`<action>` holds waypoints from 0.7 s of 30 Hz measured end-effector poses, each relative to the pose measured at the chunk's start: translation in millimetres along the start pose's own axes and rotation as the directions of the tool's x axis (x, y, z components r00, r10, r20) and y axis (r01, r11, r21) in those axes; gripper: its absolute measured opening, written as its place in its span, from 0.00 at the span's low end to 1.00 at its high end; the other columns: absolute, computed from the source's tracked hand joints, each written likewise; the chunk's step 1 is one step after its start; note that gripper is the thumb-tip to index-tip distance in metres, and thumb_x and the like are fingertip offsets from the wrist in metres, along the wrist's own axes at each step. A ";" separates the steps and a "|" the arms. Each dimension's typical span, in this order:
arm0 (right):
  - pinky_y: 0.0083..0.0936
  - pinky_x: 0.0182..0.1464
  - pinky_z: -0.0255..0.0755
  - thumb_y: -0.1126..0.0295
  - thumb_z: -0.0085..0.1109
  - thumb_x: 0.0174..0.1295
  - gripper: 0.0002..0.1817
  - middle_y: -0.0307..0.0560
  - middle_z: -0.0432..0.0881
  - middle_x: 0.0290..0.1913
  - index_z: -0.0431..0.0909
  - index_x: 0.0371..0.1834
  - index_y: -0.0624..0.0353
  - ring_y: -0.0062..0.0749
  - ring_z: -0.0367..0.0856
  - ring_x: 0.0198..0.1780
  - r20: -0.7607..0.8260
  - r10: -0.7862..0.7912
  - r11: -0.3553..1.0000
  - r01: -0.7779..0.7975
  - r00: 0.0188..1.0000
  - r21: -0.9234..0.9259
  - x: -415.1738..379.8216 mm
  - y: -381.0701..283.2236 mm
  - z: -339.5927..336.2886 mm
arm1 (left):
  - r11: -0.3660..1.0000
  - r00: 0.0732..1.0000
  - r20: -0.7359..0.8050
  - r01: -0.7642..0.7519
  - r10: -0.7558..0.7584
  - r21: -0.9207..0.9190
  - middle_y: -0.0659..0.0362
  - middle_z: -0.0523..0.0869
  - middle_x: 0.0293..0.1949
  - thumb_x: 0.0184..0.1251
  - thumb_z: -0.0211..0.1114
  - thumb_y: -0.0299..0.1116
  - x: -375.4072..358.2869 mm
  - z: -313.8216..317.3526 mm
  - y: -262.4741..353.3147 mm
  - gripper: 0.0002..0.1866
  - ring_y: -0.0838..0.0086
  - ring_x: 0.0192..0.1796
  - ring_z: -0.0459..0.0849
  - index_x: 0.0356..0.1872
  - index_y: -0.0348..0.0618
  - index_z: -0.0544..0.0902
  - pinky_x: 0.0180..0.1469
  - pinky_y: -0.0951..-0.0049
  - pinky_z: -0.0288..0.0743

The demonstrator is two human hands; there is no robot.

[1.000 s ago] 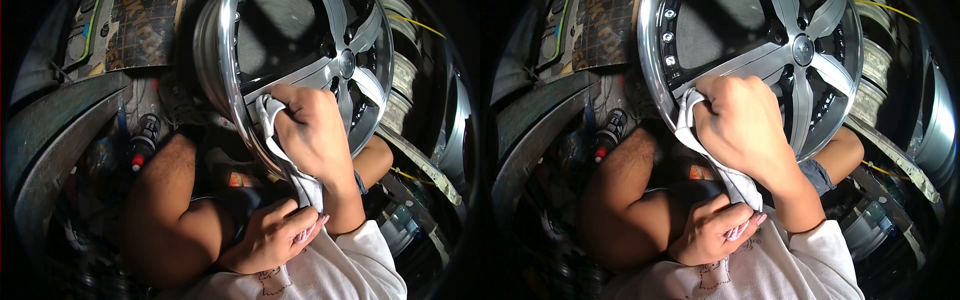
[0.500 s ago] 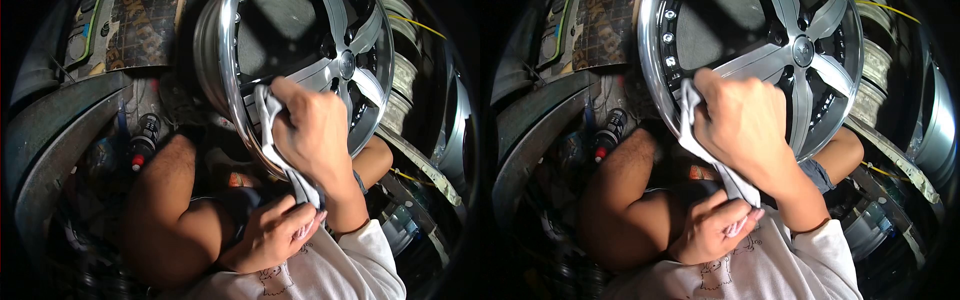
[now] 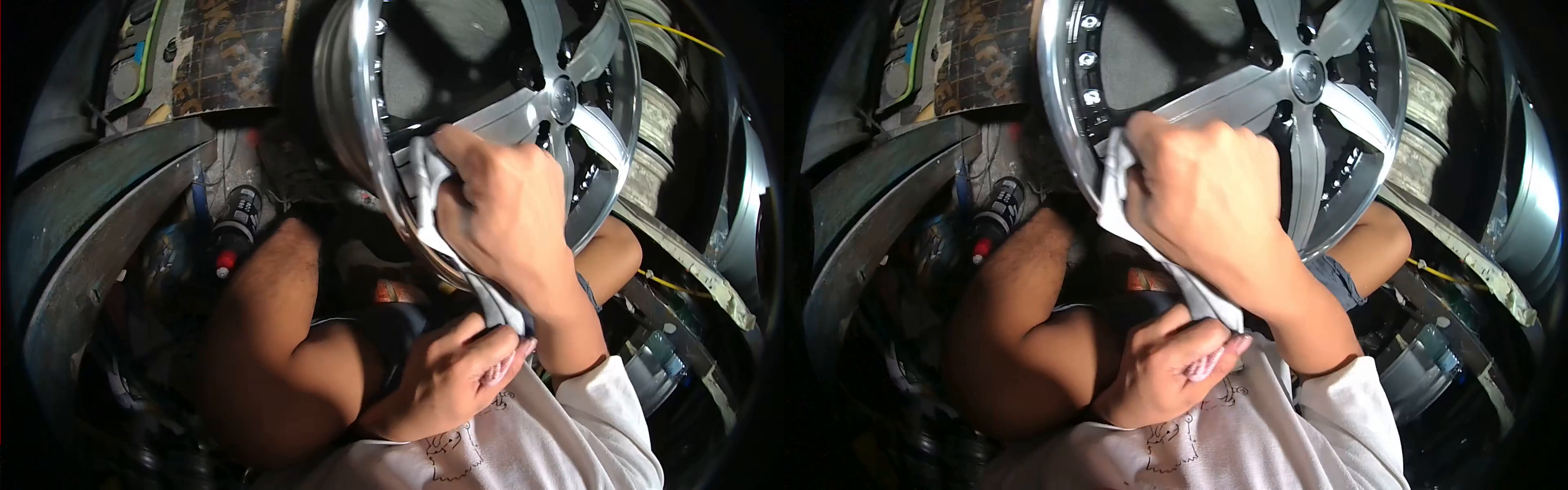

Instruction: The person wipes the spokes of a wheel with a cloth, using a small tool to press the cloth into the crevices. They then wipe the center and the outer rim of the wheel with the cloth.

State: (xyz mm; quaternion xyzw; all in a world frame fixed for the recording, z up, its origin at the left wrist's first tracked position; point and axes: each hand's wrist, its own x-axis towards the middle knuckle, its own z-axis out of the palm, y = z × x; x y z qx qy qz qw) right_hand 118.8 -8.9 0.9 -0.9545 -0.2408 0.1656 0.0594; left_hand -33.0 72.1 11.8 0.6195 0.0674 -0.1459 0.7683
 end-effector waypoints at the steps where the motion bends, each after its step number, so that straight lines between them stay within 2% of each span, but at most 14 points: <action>1: 0.48 0.25 0.77 0.67 0.65 0.54 0.06 0.56 0.78 0.16 0.79 0.29 0.55 0.58 0.83 0.22 -0.016 -0.008 1.000 0.008 1.000 0.000 1.0 0.7 1.7 | 1.000 0.999 -0.033 0.002 -0.003 -0.021 0.53 0.80 0.29 0.64 0.79 0.31 2.2 0.6 -0.1 0.08 0.55 0.27 0.82 0.36 0.44 0.86 0.30 0.58 0.76; 3: 0.48 0.26 0.77 0.67 0.65 0.54 0.07 0.57 0.78 0.16 0.78 0.26 0.56 0.59 0.83 0.22 -0.053 -0.013 0.999 0.015 0.998 0.040 -5.4 0.6 4.7 | 1.000 1.000 0.026 -0.005 0.005 0.011 0.52 0.80 0.29 0.64 0.79 0.30 -1.2 -0.9 0.3 0.08 0.56 0.27 0.82 0.36 0.43 0.86 0.30 0.59 0.76; 5: 0.48 0.26 0.77 0.67 0.65 0.54 0.07 0.57 0.79 0.17 0.78 0.26 0.57 0.59 0.83 0.22 -0.007 0.020 0.999 -0.020 1.000 0.041 -6.0 -0.1 2.8 | 0.999 0.998 0.053 -0.029 0.028 0.019 0.52 0.80 0.29 0.64 0.79 0.29 -3.0 -2.3 -1.4 0.07 0.57 0.27 0.83 0.36 0.42 0.87 0.30 0.60 0.76; 9: 0.48 0.27 0.78 0.68 0.63 0.54 0.05 0.58 0.79 0.17 0.79 0.26 0.56 0.59 0.84 0.22 -0.010 0.016 0.998 -0.016 1.000 0.060 3.2 2.0 0.1 | 1.000 1.000 0.010 0.028 -0.028 0.010 0.53 0.81 0.30 0.63 0.80 0.29 -3.2 -0.4 -1.7 0.08 0.56 0.27 0.83 0.36 0.43 0.87 0.31 0.60 0.77; 12: 0.49 0.27 0.77 0.68 0.63 0.54 0.06 0.59 0.79 0.17 0.78 0.26 0.57 0.60 0.83 0.22 0.024 0.035 0.998 -0.036 0.999 0.050 -5.1 -1.6 0.5 | 0.999 0.998 0.057 -0.042 0.041 0.009 0.52 0.82 0.30 0.63 0.79 0.27 -3.3 -3.1 -1.3 0.07 0.59 0.26 0.83 0.36 0.42 0.87 0.30 0.62 0.76; 16: 0.50 0.28 0.77 0.68 0.63 0.55 0.07 0.59 0.79 0.17 0.78 0.23 0.58 0.61 0.83 0.22 -0.046 0.020 0.996 -0.016 0.999 0.093 6.5 -1.4 0.8 | 0.998 0.998 -0.013 0.060 -0.060 -0.005 0.53 0.81 0.30 0.62 0.80 0.27 -4.3 0.7 -0.2 0.08 0.59 0.26 0.83 0.38 0.42 0.88 0.30 0.63 0.76; 20: 0.50 0.28 0.78 0.69 0.62 0.55 0.07 0.60 0.79 0.17 0.78 0.23 0.59 0.61 0.83 0.23 0.037 0.057 0.995 -0.060 0.998 0.085 -6.7 -2.9 1.2 | 0.999 0.995 0.097 -0.004 0.000 0.038 0.53 0.82 0.30 0.63 0.79 0.28 -5.3 -6.6 1.9 0.08 0.61 0.26 0.82 0.39 0.41 0.88 0.30 0.63 0.75; 21: 0.50 0.28 0.78 0.69 0.62 0.55 0.07 0.60 0.79 0.17 0.78 0.23 0.59 0.61 0.83 0.23 0.051 0.055 0.995 -0.058 0.997 0.075 -7.5 -1.4 0.7 | 0.999 0.997 0.080 -0.012 0.009 0.044 0.53 0.81 0.30 0.64 0.79 0.28 -5.5 -4.5 -0.3 0.07 0.62 0.26 0.81 0.38 0.41 0.88 0.30 0.63 0.75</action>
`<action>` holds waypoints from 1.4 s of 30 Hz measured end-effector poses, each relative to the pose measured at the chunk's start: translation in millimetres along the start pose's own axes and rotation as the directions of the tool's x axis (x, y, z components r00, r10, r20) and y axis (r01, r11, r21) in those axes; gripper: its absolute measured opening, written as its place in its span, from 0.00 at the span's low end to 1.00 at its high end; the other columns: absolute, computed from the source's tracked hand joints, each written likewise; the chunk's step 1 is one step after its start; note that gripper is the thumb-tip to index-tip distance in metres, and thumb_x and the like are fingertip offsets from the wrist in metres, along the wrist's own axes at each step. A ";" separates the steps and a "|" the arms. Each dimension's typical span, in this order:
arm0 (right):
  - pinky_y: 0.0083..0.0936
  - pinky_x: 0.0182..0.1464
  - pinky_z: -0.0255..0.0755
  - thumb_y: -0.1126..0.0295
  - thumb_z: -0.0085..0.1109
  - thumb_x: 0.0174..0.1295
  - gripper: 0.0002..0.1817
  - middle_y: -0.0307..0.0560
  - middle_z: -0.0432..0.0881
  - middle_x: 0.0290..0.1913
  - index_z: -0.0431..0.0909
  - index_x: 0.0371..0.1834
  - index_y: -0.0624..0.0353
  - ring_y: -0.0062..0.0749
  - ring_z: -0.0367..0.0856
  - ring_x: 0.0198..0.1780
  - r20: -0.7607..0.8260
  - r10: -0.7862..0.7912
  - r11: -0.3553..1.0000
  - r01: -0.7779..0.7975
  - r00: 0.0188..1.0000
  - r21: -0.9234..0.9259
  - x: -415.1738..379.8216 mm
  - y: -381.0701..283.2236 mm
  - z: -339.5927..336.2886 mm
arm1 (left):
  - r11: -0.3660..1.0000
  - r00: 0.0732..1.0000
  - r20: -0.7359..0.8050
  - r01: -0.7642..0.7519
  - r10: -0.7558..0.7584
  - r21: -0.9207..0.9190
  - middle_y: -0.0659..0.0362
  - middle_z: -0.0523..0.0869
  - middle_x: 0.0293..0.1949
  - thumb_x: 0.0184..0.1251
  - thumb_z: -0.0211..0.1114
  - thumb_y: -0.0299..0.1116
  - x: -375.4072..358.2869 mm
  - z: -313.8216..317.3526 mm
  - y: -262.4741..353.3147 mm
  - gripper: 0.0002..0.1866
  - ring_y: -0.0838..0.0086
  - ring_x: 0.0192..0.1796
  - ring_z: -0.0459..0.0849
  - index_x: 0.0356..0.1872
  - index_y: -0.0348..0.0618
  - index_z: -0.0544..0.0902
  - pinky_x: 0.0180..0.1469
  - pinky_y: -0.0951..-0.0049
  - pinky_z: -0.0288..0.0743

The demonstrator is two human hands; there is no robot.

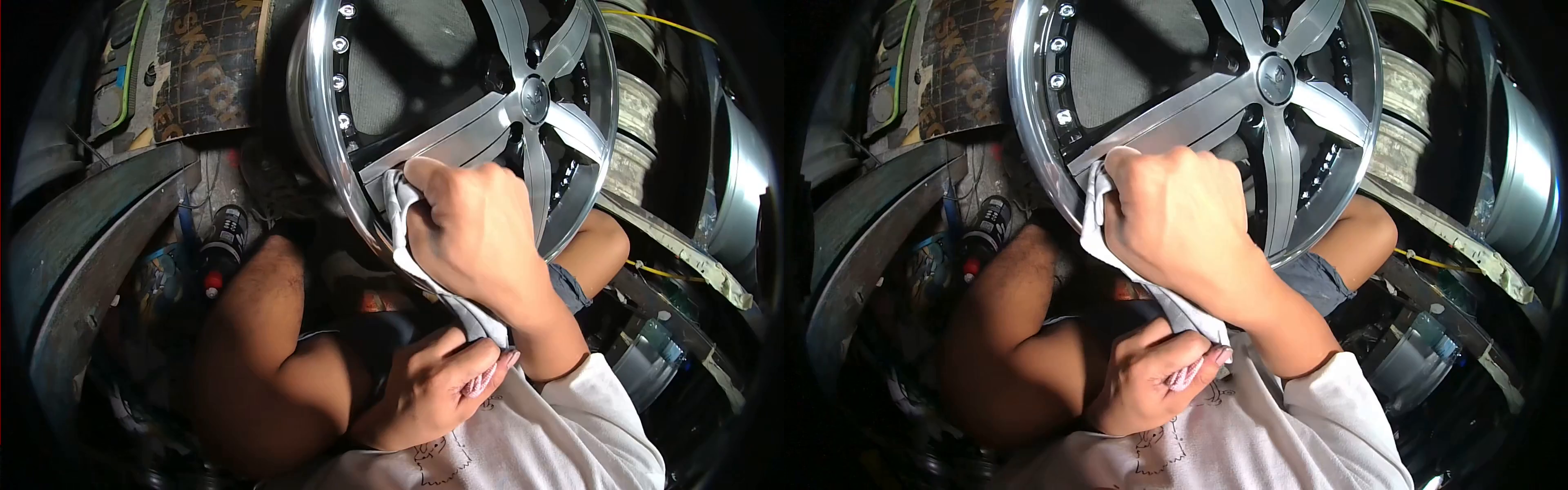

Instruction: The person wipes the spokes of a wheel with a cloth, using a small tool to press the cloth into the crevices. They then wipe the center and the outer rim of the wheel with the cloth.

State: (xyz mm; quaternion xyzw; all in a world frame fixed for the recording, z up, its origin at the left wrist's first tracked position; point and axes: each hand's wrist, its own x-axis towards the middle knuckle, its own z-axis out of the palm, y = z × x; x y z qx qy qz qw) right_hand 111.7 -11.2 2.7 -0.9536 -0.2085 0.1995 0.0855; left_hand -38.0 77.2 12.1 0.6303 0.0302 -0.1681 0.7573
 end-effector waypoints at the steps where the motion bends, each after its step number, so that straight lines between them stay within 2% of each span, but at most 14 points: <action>1: 0.49 0.28 0.78 0.69 0.62 0.55 0.07 0.60 0.79 0.17 0.79 0.23 0.59 0.61 0.83 0.23 -0.021 -0.013 1.000 0.013 1.000 0.014 2.1 -0.1 0.0 | 1.000 1.000 -0.012 0.009 -0.009 0.000 0.54 0.81 0.29 0.64 0.79 0.28 -0.7 1.1 -0.4 0.07 0.62 0.25 0.81 0.37 0.41 0.88 0.30 0.63 0.75; 8: 0.51 0.29 0.78 0.69 0.62 0.54 0.09 0.62 0.79 0.18 0.79 0.21 0.61 0.63 0.82 0.24 -0.092 -0.002 0.994 0.013 0.996 0.110 4.5 1.8 1.7 | 1.000 0.999 0.020 0.025 -0.025 -0.002 0.54 0.80 0.27 0.64 0.79 0.29 3.0 -3.6 5.2 0.07 0.61 0.24 0.80 0.35 0.42 0.87 0.28 0.62 0.73; 9: 0.50 0.30 0.78 0.71 0.61 0.53 0.06 0.63 0.78 0.19 0.82 0.27 0.62 0.64 0.82 0.25 -0.059 0.011 0.994 -0.004 0.998 0.106 5.2 2.2 0.8 | 1.000 1.000 -0.001 0.008 -0.008 -0.023 0.54 0.80 0.27 0.64 0.80 0.29 2.1 -1.3 2.6 0.07 0.61 0.24 0.80 0.36 0.42 0.88 0.28 0.62 0.73; 11: 0.48 0.33 0.77 0.76 0.59 0.50 0.14 0.63 0.78 0.21 0.88 0.40 0.64 0.64 0.81 0.27 0.008 0.033 0.995 -0.034 0.999 0.092 6.7 2.6 -1.1 | 0.997 0.999 -0.047 -0.030 0.027 -0.067 0.54 0.79 0.27 0.63 0.80 0.29 1.1 5.0 -4.7 0.07 0.61 0.24 0.80 0.37 0.42 0.88 0.28 0.62 0.74; 12: 0.48 0.33 0.77 0.77 0.57 0.50 0.14 0.64 0.78 0.21 0.88 0.40 0.65 0.64 0.81 0.27 0.039 0.056 0.994 -0.060 0.998 0.086 3.8 2.6 -0.6 | 0.998 0.999 -0.039 -0.026 0.023 -0.064 0.54 0.79 0.27 0.63 0.80 0.29 1.6 4.3 -3.0 0.07 0.60 0.24 0.80 0.37 0.42 0.88 0.29 0.61 0.74; 14: 0.50 0.30 0.77 0.73 0.60 0.52 0.05 0.64 0.77 0.19 0.81 0.26 0.63 0.65 0.81 0.25 -0.047 0.019 0.991 -0.012 0.999 0.136 7.6 3.5 3.1 | 0.999 0.999 -0.032 -0.018 0.017 -0.047 0.54 0.79 0.27 0.63 0.79 0.29 3.4 0.5 0.7 0.07 0.60 0.24 0.81 0.37 0.42 0.88 0.29 0.61 0.75; 15: 0.51 0.29 0.78 0.70 0.61 0.53 0.09 0.64 0.77 0.18 0.77 0.19 0.63 0.65 0.81 0.24 -0.090 0.009 0.987 0.005 0.996 0.160 8.3 4.1 4.5 | 0.999 1.000 -0.025 -0.009 0.008 -0.036 0.54 0.79 0.27 0.64 0.79 0.29 2.7 0.3 -0.5 0.07 0.60 0.25 0.81 0.37 0.42 0.88 0.29 0.61 0.75; 25: 0.50 0.29 0.78 0.70 0.61 0.53 0.09 0.63 0.77 0.17 0.78 0.20 0.63 0.65 0.81 0.24 -0.039 0.007 0.993 -0.002 0.999 0.119 10.7 0.6 0.6 | 1.000 1.000 -0.006 -0.002 0.001 -0.014 0.54 0.78 0.27 0.63 0.80 0.29 2.2 1.5 -0.7 0.08 0.61 0.24 0.80 0.36 0.42 0.88 0.29 0.61 0.75; 26: 0.50 0.33 0.76 0.75 0.59 0.50 0.06 0.63 0.76 0.20 0.82 0.30 0.64 0.64 0.81 0.28 -0.002 0.027 0.994 -0.026 1.000 0.106 6.4 1.9 2.5 | 1.000 1.000 -0.016 -0.002 0.002 -0.019 0.55 0.78 0.26 0.63 0.80 0.29 1.7 1.3 -1.7 0.07 0.61 0.24 0.80 0.36 0.43 0.88 0.29 0.61 0.74; 32: 0.49 0.31 0.77 0.73 0.61 0.50 0.05 0.59 0.78 0.20 0.83 0.30 0.59 0.62 0.82 0.26 -0.018 -0.057 0.998 0.057 0.998 0.037 12.3 -3.8 -0.5 | 0.999 0.995 -0.098 0.012 -0.015 -0.037 0.55 0.77 0.26 0.63 0.80 0.31 4.1 4.9 -0.2 0.08 0.60 0.23 0.78 0.35 0.44 0.88 0.28 0.61 0.73; 35: 0.48 0.26 0.77 0.68 0.62 0.53 0.08 0.59 0.79 0.17 0.80 0.21 0.58 0.59 0.83 0.22 -0.007 -0.042 0.999 0.041 0.999 -0.005 3.3 -7.0 3.5 | 1.000 0.998 -0.056 -0.009 0.008 -0.013 0.54 0.78 0.26 0.64 0.80 0.31 6.2 0.1 3.9 0.07 0.60 0.24 0.79 0.35 0.45 0.88 0.28 0.61 0.74; 36: 0.49 0.26 0.77 0.67 0.63 0.53 0.07 0.58 0.79 0.17 0.80 0.23 0.58 0.59 0.83 0.22 0.005 -0.040 0.999 0.040 0.999 -0.007 3.2 -8.3 1.2 | 1.000 1.000 0.002 -0.021 0.021 0.001 0.54 0.79 0.27 0.63 0.80 0.31 6.2 -1.2 1.1 0.07 0.60 0.25 0.81 0.35 0.45 0.88 0.29 0.61 0.75; 39: 0.49 0.27 0.77 0.67 0.63 0.53 0.06 0.58 0.79 0.17 0.81 0.25 0.58 0.59 0.84 0.22 -0.028 -0.078 0.997 0.078 0.997 0.002 18.7 -8.8 -2.9 | 0.999 0.992 -0.122 0.028 -0.031 -0.020 0.54 0.80 0.28 0.63 0.80 0.31 8.8 4.0 5.0 0.07 0.59 0.26 0.82 0.35 0.45 0.88 0.30 0.61 0.76; 42: 0.50 0.27 0.78 0.68 0.62 0.53 0.07 0.58 0.80 0.18 0.80 0.23 0.58 0.60 0.84 0.23 0.005 -0.034 0.999 0.035 0.999 -0.025 6.8 -4.0 -0.6 | 0.999 0.999 -0.044 0.031 -0.032 -0.030 0.53 0.80 0.28 0.63 0.80 0.31 5.1 2.5 3.1 0.08 0.58 0.26 0.82 0.37 0.44 0.88 0.30 0.61 0.76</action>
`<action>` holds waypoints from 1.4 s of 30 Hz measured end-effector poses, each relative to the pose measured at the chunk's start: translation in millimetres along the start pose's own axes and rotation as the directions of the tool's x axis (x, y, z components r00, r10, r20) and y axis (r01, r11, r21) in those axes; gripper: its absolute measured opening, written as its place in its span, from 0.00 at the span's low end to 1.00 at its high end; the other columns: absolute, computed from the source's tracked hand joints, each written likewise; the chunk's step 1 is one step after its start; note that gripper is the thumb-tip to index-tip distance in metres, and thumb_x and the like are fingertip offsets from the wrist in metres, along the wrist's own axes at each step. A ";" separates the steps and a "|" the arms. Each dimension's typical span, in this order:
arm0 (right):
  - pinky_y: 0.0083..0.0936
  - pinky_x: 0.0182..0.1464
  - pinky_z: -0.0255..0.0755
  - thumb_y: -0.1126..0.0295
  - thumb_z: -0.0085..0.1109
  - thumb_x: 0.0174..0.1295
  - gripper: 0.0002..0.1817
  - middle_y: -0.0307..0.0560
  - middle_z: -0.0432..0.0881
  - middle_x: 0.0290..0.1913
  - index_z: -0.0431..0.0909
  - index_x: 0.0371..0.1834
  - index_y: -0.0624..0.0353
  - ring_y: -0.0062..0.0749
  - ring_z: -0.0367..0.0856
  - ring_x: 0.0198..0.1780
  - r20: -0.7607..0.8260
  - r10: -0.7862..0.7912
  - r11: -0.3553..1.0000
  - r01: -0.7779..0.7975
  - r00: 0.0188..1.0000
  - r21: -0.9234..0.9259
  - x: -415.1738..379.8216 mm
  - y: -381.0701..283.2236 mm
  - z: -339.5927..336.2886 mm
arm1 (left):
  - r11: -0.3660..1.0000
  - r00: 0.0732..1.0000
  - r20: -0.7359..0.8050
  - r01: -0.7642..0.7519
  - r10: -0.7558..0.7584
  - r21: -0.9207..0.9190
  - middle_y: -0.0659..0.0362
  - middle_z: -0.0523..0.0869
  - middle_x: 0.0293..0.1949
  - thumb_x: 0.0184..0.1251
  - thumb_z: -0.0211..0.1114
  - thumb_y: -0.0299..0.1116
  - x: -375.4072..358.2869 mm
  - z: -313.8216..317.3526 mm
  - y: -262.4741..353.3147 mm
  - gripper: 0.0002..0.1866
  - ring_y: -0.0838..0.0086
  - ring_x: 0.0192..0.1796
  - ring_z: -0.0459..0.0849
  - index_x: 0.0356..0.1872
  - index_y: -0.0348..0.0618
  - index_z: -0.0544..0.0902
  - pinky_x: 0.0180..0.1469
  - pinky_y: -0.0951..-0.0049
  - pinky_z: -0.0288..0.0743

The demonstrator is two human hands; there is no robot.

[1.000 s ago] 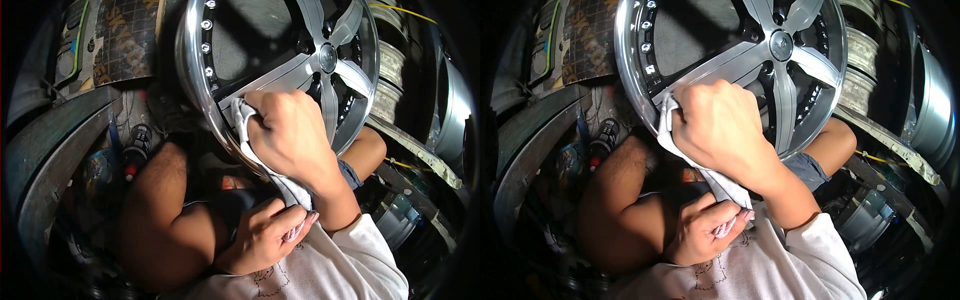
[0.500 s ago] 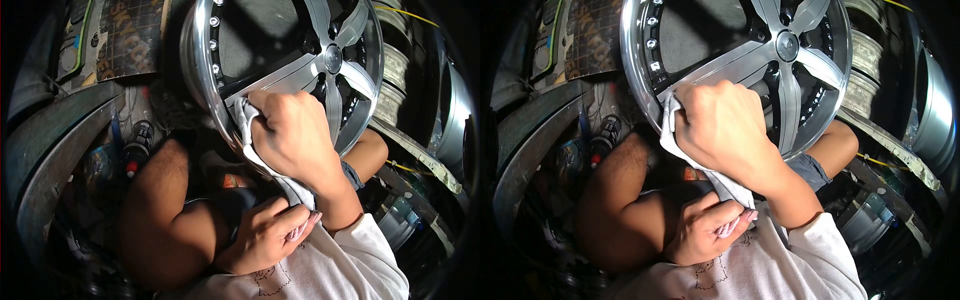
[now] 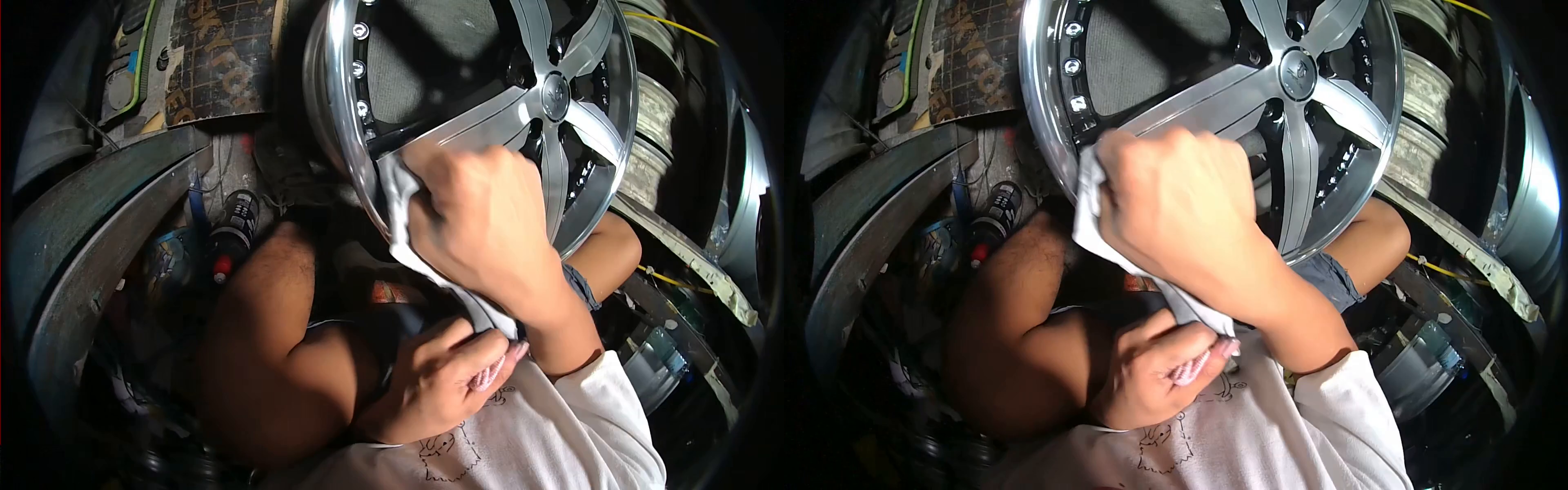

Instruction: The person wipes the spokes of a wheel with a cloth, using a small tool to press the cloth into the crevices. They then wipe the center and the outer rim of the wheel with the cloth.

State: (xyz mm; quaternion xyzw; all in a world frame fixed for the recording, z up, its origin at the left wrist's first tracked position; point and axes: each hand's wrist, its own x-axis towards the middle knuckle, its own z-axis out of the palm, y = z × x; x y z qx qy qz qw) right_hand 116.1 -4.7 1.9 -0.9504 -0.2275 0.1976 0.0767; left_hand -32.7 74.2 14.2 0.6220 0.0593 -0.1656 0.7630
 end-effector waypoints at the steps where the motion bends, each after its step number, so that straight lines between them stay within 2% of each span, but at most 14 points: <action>1: 0.50 0.27 0.78 0.68 0.62 0.53 0.07 0.59 0.80 0.18 0.79 0.21 0.58 0.60 0.83 0.23 0.020 0.006 1.000 -0.006 1.000 -0.021 -5.1 1.1 0.3 | 1.000 1.000 0.012 -0.020 0.020 0.008 0.53 0.80 0.28 0.63 0.80 0.30 1.2 -2.4 0.4 0.07 0.58 0.26 0.82 0.37 0.44 0.88 0.30 0.61 0.76; 2: 0.50 0.29 0.72 0.74 0.60 0.47 0.05 0.59 0.74 0.18 0.77 0.27 0.61 0.63 0.78 0.24 0.028 0.015 0.998 -0.017 0.999 0.065 -8.0 5.8 0.9 | 0.999 0.997 0.075 -0.033 0.030 0.041 0.53 0.80 0.28 0.63 0.80 0.30 1.8 -4.0 -0.6 0.08 0.59 0.26 0.82 0.37 0.44 0.89 0.30 0.61 0.75; 5: 0.49 0.28 0.78 0.69 0.62 0.53 0.06 0.59 0.80 0.18 0.80 0.23 0.58 0.61 0.83 0.23 -0.036 0.004 1.000 -0.003 0.999 0.013 8.9 6.3 -6.3 | 1.000 0.999 -0.014 0.030 -0.029 0.005 0.53 0.80 0.28 0.62 0.80 0.31 3.2 1.7 0.1 0.08 0.59 0.26 0.82 0.36 0.44 0.88 0.30 0.61 0.75; 10: 0.50 0.28 0.77 0.69 0.62 0.53 0.08 0.59 0.80 0.19 0.78 0.21 0.60 0.62 0.82 0.24 -0.019 0.052 0.996 -0.050 0.998 0.068 -2.5 5.9 0.1 | 0.999 0.998 0.066 0.001 -0.003 0.042 0.54 0.80 0.28 0.62 0.80 0.30 4.2 -3.4 1.0 0.08 0.59 0.26 0.81 0.35 0.44 0.87 0.29 0.61 0.75; 14: 0.51 0.28 0.77 0.70 0.62 0.52 0.09 0.60 0.78 0.18 0.77 0.19 0.60 0.62 0.82 0.23 -0.044 0.027 0.993 -0.022 0.999 0.112 4.2 9.3 -0.4 | 1.000 1.000 -0.016 -0.010 0.010 0.004 0.54 0.80 0.28 0.63 0.80 0.31 3.6 5.0 -3.1 0.08 0.59 0.25 0.81 0.35 0.44 0.87 0.29 0.61 0.75; 17: 0.48 0.30 0.74 0.77 0.58 0.49 0.04 0.63 0.75 0.20 0.81 0.28 0.65 0.63 0.80 0.26 0.054 0.079 0.986 -0.086 0.995 0.140 -2.7 8.5 -0.4 | 0.998 0.998 0.035 -0.057 0.057 0.008 0.54 0.80 0.28 0.63 0.80 0.31 2.3 3.5 -6.9 0.08 0.60 0.25 0.81 0.35 0.44 0.87 0.29 0.61 0.76; 18: 0.48 0.31 0.74 0.77 0.58 0.49 0.06 0.64 0.75 0.21 0.82 0.30 0.65 0.64 0.80 0.27 -0.016 0.066 0.987 -0.063 0.998 0.147 -1.3 10.3 1.9 | 0.999 0.999 0.027 -0.041 0.041 0.017 0.54 0.80 0.28 0.62 0.80 0.31 1.5 3.0 -6.3 0.08 0.60 0.25 0.81 0.35 0.44 0.87 0.29 0.61 0.76; 21: 0.51 0.27 0.77 0.70 0.62 0.53 0.09 0.61 0.76 0.16 0.77 0.19 0.60 0.63 0.81 0.23 -0.046 0.040 0.986 -0.032 0.998 0.161 2.8 9.2 0.6 | 1.000 1.000 0.019 -0.008 0.008 0.029 0.55 0.79 0.28 0.62 0.81 0.31 2.1 3.1 -2.7 0.08 0.60 0.25 0.81 0.36 0.44 0.88 0.29 0.62 0.76; 26: 0.52 0.28 0.77 0.70 0.62 0.54 0.09 0.62 0.77 0.17 0.78 0.19 0.61 0.64 0.81 0.23 -0.055 0.057 0.981 -0.046 0.997 0.186 3.4 11.1 3.1 | 1.000 1.000 0.019 -0.016 0.016 0.015 0.54 0.79 0.27 0.62 0.81 0.31 1.6 2.1 -2.0 0.08 0.59 0.25 0.81 0.37 0.44 0.88 0.29 0.61 0.76; 29: 0.49 0.32 0.73 0.77 0.56 0.49 0.06 0.65 0.74 0.21 0.81 0.29 0.66 0.67 0.79 0.28 0.048 0.083 0.986 -0.089 0.995 0.139 -2.9 11.1 0.2 | 0.999 0.999 0.032 -0.029 0.029 0.013 0.54 0.79 0.27 0.62 0.81 0.30 1.5 2.4 -1.2 0.09 0.59 0.25 0.81 0.38 0.44 0.89 0.29 0.61 0.76; 30: 0.52 0.28 0.77 0.70 0.61 0.54 0.10 0.62 0.77 0.17 0.77 0.18 0.61 0.64 0.81 0.23 -0.004 0.056 0.993 -0.055 0.998 0.107 -4.2 10.8 1.4 | 0.999 0.999 0.035 -0.041 0.040 0.017 0.54 0.79 0.27 0.62 0.81 0.30 1.5 1.6 -1.0 0.09 0.59 0.25 0.81 0.38 0.44 0.89 0.29 0.61 0.76; 33: 0.52 0.29 0.78 0.70 0.60 0.54 0.10 0.62 0.77 0.17 0.77 0.18 0.62 0.64 0.81 0.23 -0.061 0.066 0.982 -0.054 0.996 0.181 -0.9 14.3 0.9 | 0.999 0.999 0.031 -0.043 0.042 0.026 0.55 0.78 0.27 0.62 0.80 0.30 0.2 3.5 -2.1 0.08 0.59 0.25 0.81 0.38 0.44 0.89 0.29 0.61 0.76; 38: 0.51 0.29 0.78 0.70 0.60 0.54 0.10 0.63 0.78 0.18 0.78 0.19 0.62 0.64 0.82 0.24 -0.018 0.073 0.995 -0.071 0.997 0.070 -1.8 13.7 0.7 | 0.999 0.999 0.044 -0.016 0.014 0.041 0.54 0.79 0.27 0.62 0.80 0.30 0.8 1.3 -1.6 0.08 0.59 0.25 0.82 0.37 0.44 0.88 0.30 0.61 0.77; 42: 0.51 0.28 0.78 0.69 0.61 0.54 0.09 0.63 0.78 0.18 0.79 0.20 0.62 0.63 0.82 0.24 -0.079 0.045 0.993 -0.035 0.996 0.116 2.6 15.9 -1.9 | 0.999 1.000 0.016 0.011 -0.012 0.047 0.54 0.80 0.28 0.62 0.80 0.30 1.9 3.4 -0.8 0.08 0.59 0.26 0.82 0.38 0.44 0.88 0.30 0.62 0.77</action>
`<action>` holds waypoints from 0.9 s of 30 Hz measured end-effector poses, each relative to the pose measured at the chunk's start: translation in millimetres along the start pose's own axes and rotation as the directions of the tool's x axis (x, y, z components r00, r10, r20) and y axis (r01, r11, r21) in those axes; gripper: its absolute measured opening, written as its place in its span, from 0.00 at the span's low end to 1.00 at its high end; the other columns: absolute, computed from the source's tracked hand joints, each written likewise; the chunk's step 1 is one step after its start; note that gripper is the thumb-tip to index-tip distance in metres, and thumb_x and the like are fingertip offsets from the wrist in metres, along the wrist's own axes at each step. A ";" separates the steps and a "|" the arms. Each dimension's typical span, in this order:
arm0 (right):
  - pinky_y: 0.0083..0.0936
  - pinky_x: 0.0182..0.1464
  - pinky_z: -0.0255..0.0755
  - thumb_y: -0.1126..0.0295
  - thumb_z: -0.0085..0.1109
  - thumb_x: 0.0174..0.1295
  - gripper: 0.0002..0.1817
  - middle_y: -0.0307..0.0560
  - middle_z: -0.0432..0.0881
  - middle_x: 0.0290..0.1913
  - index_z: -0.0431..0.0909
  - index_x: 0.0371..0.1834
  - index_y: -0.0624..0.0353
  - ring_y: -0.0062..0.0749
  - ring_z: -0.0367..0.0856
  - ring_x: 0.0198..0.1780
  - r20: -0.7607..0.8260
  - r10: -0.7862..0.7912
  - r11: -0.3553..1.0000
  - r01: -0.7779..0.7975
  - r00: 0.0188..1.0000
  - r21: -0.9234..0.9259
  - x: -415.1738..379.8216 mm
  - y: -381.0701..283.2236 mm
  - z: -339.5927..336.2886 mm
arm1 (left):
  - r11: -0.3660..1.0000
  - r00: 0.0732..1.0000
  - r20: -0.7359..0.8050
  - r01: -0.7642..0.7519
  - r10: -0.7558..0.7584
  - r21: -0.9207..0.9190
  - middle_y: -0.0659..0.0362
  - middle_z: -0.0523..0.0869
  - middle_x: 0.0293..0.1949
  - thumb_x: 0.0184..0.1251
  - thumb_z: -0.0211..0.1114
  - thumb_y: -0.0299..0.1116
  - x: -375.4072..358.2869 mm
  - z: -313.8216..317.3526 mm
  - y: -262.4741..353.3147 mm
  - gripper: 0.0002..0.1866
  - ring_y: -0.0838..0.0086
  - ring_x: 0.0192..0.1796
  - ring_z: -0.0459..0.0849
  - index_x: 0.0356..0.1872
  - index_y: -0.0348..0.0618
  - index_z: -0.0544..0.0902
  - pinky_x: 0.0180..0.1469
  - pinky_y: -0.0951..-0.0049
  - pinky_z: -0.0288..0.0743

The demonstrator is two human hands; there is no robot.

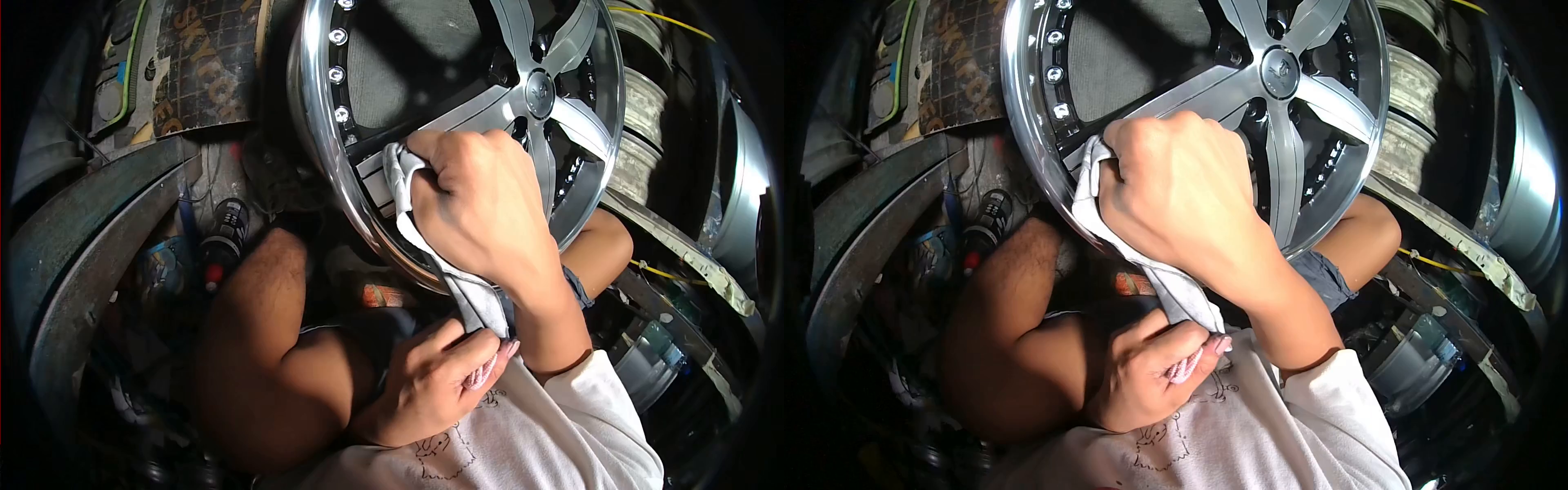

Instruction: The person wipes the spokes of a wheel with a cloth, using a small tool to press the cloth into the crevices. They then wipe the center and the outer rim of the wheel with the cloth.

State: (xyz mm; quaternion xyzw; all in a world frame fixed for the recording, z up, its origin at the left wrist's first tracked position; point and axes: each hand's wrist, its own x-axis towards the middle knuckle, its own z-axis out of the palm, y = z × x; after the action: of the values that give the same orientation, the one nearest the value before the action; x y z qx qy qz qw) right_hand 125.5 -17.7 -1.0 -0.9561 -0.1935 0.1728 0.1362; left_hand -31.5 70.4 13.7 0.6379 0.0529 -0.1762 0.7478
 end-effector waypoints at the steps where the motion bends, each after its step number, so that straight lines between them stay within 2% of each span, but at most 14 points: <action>1: 0.51 0.28 0.78 0.69 0.61 0.54 0.09 0.63 0.78 0.18 0.80 0.20 0.62 0.63 0.82 0.24 -0.010 0.000 1.000 0.000 1.000 0.004 -2.6 1.5 3.1 | 1.000 1.000 0.013 -0.014 0.014 0.005 0.54 0.80 0.29 0.62 0.80 0.30 -0.7 0.1 -0.5 0.08 0.59 0.26 0.83 0.38 0.44 0.88 0.30 0.62 0.77; 4: 0.51 0.28 0.78 0.69 0.61 0.54 0.09 0.62 0.78 0.18 0.80 0.20 0.62 0.63 0.82 0.24 0.043 0.028 0.999 -0.028 0.999 -0.017 -5.4 1.3 3.0 | 0.998 0.997 0.070 -0.044 0.041 0.049 0.54 0.82 0.31 0.62 0.79 0.29 -0.6 -5.7 1.5 0.07 0.59 0.27 0.83 0.37 0.43 0.87 0.31 0.61 0.77; 5: 0.51 0.28 0.78 0.69 0.61 0.54 0.09 0.62 0.78 0.18 0.80 0.20 0.62 0.63 0.82 0.24 0.070 0.045 0.998 -0.043 0.997 -0.037 -6.1 2.5 0.0 | 0.998 0.999 0.028 -0.036 0.034 0.049 0.54 0.81 0.31 0.62 0.79 0.28 0.4 -4.5 1.1 0.07 0.59 0.27 0.83 0.36 0.43 0.87 0.31 0.61 0.77; 8: 0.50 0.30 0.79 0.68 0.60 0.55 0.09 0.63 0.79 0.19 0.79 0.20 0.61 0.63 0.83 0.25 -0.009 0.012 0.999 -0.012 1.000 -0.036 3.9 3.5 -2.8 | 0.999 0.999 -0.043 -0.027 0.029 0.034 0.54 0.80 0.30 0.63 0.79 0.29 2.0 0.1 -0.7 0.07 0.58 0.27 0.83 0.36 0.44 0.87 0.30 0.60 0.76; 12: 0.51 0.31 0.79 0.69 0.61 0.54 0.10 0.63 0.80 0.20 0.79 0.20 0.63 0.62 0.84 0.26 0.077 0.096 0.994 -0.093 0.992 -0.049 -7.9 4.7 -2.1 | 0.994 0.997 0.062 -0.050 0.044 0.102 0.52 0.82 0.31 0.64 0.78 0.28 1.9 -5.4 3.4 0.07 0.58 0.28 0.83 0.35 0.41 0.87 0.31 0.61 0.77; 16: 0.52 0.32 0.79 0.69 0.62 0.54 0.09 0.63 0.80 0.19 0.81 0.21 0.62 0.63 0.83 0.25 -0.030 0.014 0.998 -0.016 0.999 -0.053 4.2 7.5 -3.1 | 0.999 0.999 -0.032 -0.023 0.023 0.025 0.54 0.80 0.29 0.64 0.79 0.29 2.4 2.3 -1.3 0.06 0.58 0.27 0.83 0.36 0.44 0.87 0.31 0.60 0.77; 20: 0.52 0.31 0.79 0.68 0.62 0.53 0.09 0.63 0.80 0.19 0.81 0.20 0.62 0.63 0.83 0.25 0.078 0.078 0.994 -0.072 0.994 -0.085 -5.4 8.1 -3.3 | 0.993 0.996 0.087 -0.037 0.028 0.110 0.51 0.84 0.33 0.65 0.77 0.28 2.6 -4.9 4.3 0.06 0.57 0.29 0.85 0.35 0.40 0.87 0.33 0.61 0.78; 23: 0.51 0.31 0.79 0.68 0.62 0.53 0.09 0.63 0.79 0.19 0.81 0.20 0.61 0.63 0.83 0.25 -0.009 -0.012 0.996 0.011 1.000 -0.093 9.9 8.2 -5.3 | 1.000 1.000 -0.025 0.020 -0.020 0.018 0.53 0.83 0.32 0.64 0.79 0.30 3.6 3.0 1.3 0.07 0.56 0.29 0.84 0.36 0.43 0.87 0.33 0.60 0.78; 24: 0.51 0.31 0.79 0.68 0.61 0.53 0.09 0.63 0.79 0.18 0.81 0.20 0.61 0.63 0.84 0.24 -0.021 -0.020 0.993 0.017 1.000 -0.114 7.8 7.8 -4.7 | 0.999 1.000 -0.009 0.025 -0.025 0.041 0.52 0.83 0.32 0.64 0.79 0.30 2.6 0.9 2.9 0.07 0.56 0.29 0.85 0.36 0.43 0.88 0.34 0.59 0.79; 27: 0.51 0.30 0.79 0.69 0.61 0.53 0.09 0.63 0.79 0.18 0.80 0.19 0.61 0.63 0.84 0.24 0.079 -0.002 0.987 0.015 0.997 -0.162 -8.5 8.4 -4.5 | 0.996 0.995 0.083 -0.055 0.049 0.070 0.51 0.84 0.33 0.64 0.78 0.28 4.4 -2.8 5.1 0.07 0.57 0.31 0.86 0.36 0.40 0.87 0.34 0.60 0.79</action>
State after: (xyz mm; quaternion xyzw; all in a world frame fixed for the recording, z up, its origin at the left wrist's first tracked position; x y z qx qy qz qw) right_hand 122.6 -29.6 2.7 -0.9556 -0.2164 0.1934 0.0509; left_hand -25.4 72.9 16.6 0.6581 -0.0008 -0.1843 0.7300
